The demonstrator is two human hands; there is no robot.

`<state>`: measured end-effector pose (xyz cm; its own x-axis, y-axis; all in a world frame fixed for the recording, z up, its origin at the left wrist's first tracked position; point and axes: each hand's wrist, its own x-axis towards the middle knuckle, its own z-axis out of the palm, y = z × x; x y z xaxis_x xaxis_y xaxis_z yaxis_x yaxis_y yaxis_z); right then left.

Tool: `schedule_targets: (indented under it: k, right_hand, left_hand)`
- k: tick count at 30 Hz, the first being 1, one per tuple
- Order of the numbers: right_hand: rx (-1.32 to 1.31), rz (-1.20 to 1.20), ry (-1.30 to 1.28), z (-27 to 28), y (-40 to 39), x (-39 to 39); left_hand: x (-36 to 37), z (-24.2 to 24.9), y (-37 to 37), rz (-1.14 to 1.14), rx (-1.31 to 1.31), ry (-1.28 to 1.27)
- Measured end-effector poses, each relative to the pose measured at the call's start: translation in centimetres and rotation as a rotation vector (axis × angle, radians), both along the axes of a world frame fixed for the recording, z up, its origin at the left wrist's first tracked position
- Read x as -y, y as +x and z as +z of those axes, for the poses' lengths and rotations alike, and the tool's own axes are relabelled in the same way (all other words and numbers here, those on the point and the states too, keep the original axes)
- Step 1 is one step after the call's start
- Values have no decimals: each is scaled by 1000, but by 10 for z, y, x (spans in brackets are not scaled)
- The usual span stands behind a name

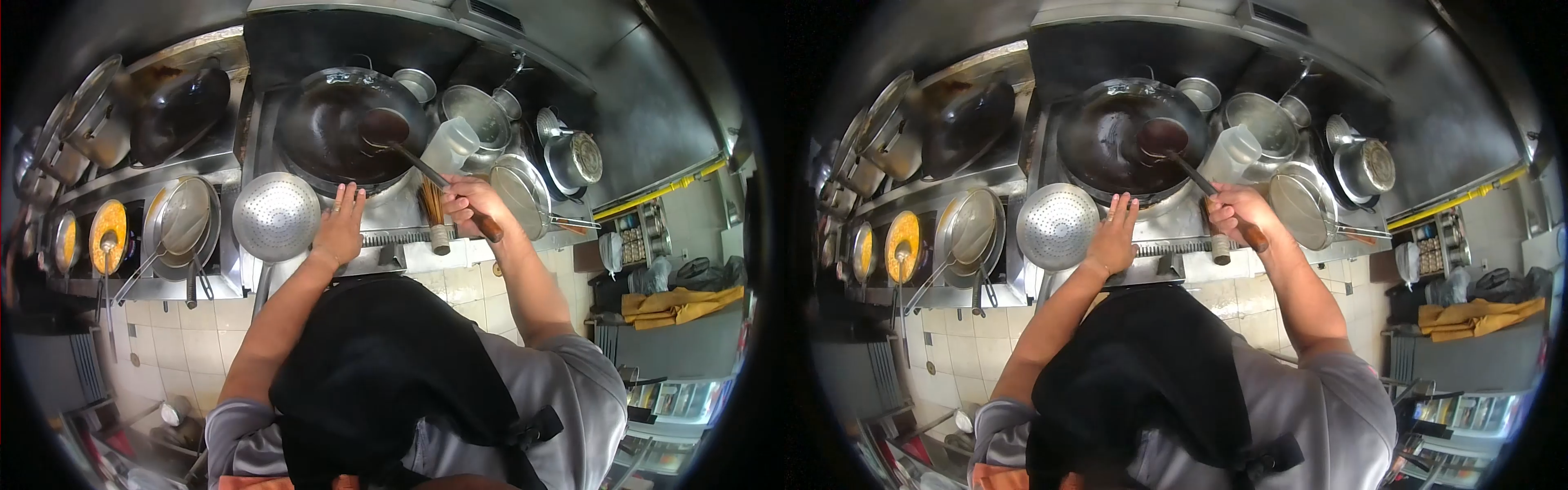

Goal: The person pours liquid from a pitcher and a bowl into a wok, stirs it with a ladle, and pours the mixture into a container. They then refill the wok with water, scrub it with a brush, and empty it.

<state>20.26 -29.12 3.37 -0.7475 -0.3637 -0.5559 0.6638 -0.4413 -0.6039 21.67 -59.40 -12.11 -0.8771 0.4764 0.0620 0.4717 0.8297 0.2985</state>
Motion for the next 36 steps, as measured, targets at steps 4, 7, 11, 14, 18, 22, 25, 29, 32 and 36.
schedule_targets:
  k: [4,7,11,14,18,22,25,29,32,36]
  right_hand:
    - [25,-60,-17,14,9,-4]
    - [25,-115,-17,18,12,-8]
    - [26,-113,-81,19,17,-23]
    - [10,-174,-34,39,29,-30]
    - [-14,-216,-55,55,35,-57]
    - [-121,-237,45,69,45,-80]
    - [-147,-253,214,73,51,-88]
    - [-207,-250,524,49,54,-106]
    - [-279,-214,723,31,58,-114]
    - [-355,-287,889,-1,65,-122]
  left_hand:
    - [0,2,1,4,5,6]
    - [2,9,0,4,85,28]
    - [1,9,0,-12,50,36]
    - [0,8,0,-22,80,76]
    - [-2,7,1,-15,59,69]
    - [-3,7,1,-14,48,49]
    - [-4,10,-2,-11,41,53]
    - [-5,8,-1,-7,42,53]
    - [-6,11,1,4,56,93]
    - [-6,13,2,-13,47,88]
